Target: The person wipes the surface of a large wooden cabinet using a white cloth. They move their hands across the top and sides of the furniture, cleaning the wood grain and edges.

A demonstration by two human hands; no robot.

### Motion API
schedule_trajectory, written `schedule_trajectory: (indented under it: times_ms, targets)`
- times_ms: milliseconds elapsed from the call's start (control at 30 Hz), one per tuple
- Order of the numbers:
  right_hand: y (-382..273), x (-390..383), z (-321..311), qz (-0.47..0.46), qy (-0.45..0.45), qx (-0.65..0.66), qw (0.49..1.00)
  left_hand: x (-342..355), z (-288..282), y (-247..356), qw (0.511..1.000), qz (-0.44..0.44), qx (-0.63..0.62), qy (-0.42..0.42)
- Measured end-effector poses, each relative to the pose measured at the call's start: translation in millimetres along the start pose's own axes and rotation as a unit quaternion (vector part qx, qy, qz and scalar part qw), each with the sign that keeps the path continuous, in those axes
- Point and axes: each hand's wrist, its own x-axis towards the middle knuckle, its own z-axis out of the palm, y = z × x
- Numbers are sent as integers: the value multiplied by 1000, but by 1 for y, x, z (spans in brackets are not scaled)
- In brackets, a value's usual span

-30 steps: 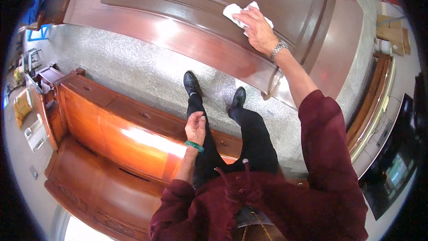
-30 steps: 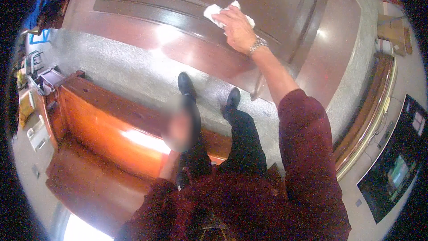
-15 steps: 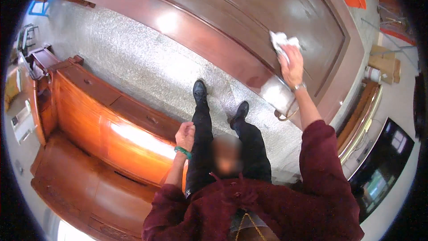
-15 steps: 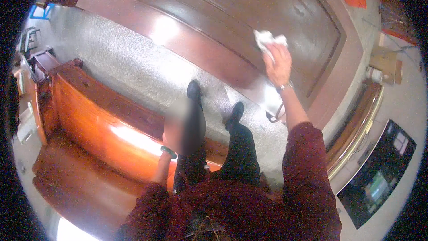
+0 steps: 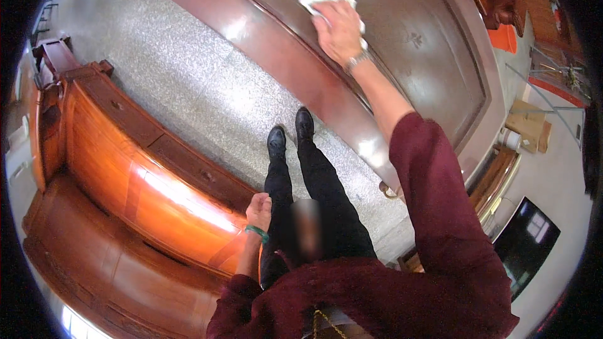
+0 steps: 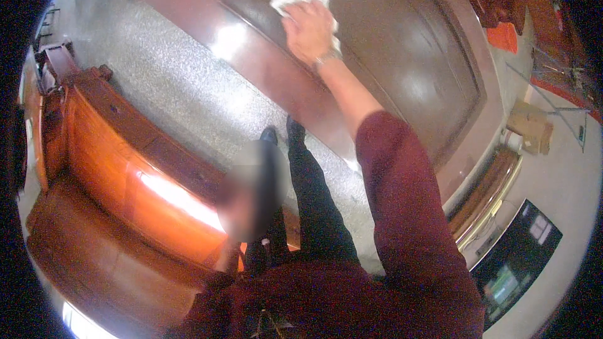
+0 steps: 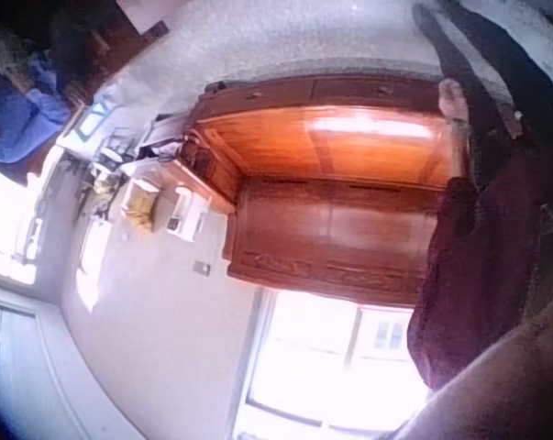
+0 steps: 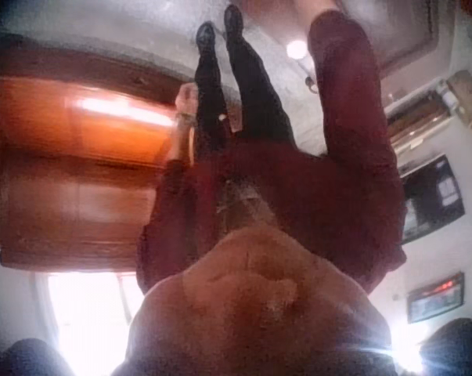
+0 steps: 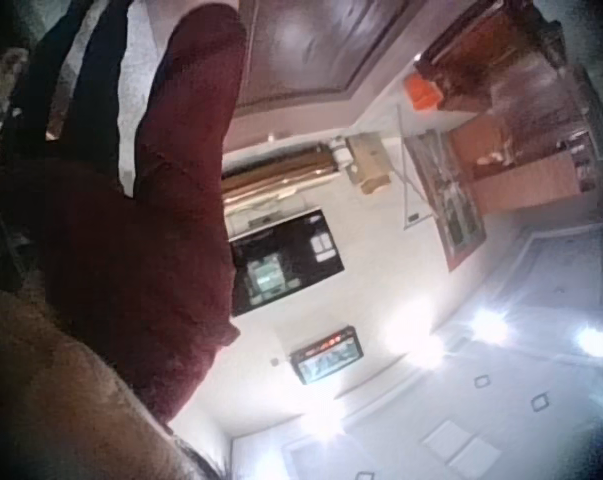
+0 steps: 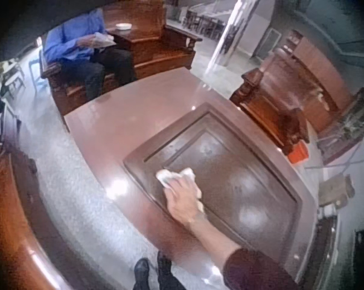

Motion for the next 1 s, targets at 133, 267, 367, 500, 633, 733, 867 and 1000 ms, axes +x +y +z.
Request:
schedule_trajectory:
  times_ms: [133, 267, 367, 500, 633, 733, 867, 1000]
  targets:
    - [-2, 53, 27, -94, -26, -71, 993, -1, 23, 12, 999, -23, -22, 5]
    - [21, 57, 7, 0, -36, -111, 993, 7, 37, 21, 999, -23, -41, 19]
    - [53, 18, -14, 16, -18, -66, 998, 2, 49, 26, 997, -21, -67, 45]
    - [35, -73, -68, -7, -60, -62, 996, -8, 64, 38, 996, -20, -15, 86]
    - [26, -88, -78, 38, -41, -6, 998, -14, 81, 30, 995, -44, -41, 78]
    - [10, -44, -43, 27, -28, 60, 997, -15, 91, 34, 994, -41, -58, 83]
    - [-42, 60, 26, -134, -15, 118, 984, -7, 102, 46, 991, -56, -78, 91]
    - [-45, 80, 45, -190, -66, 87, 976, -3, 114, 41, 991, -31, -83, 98]
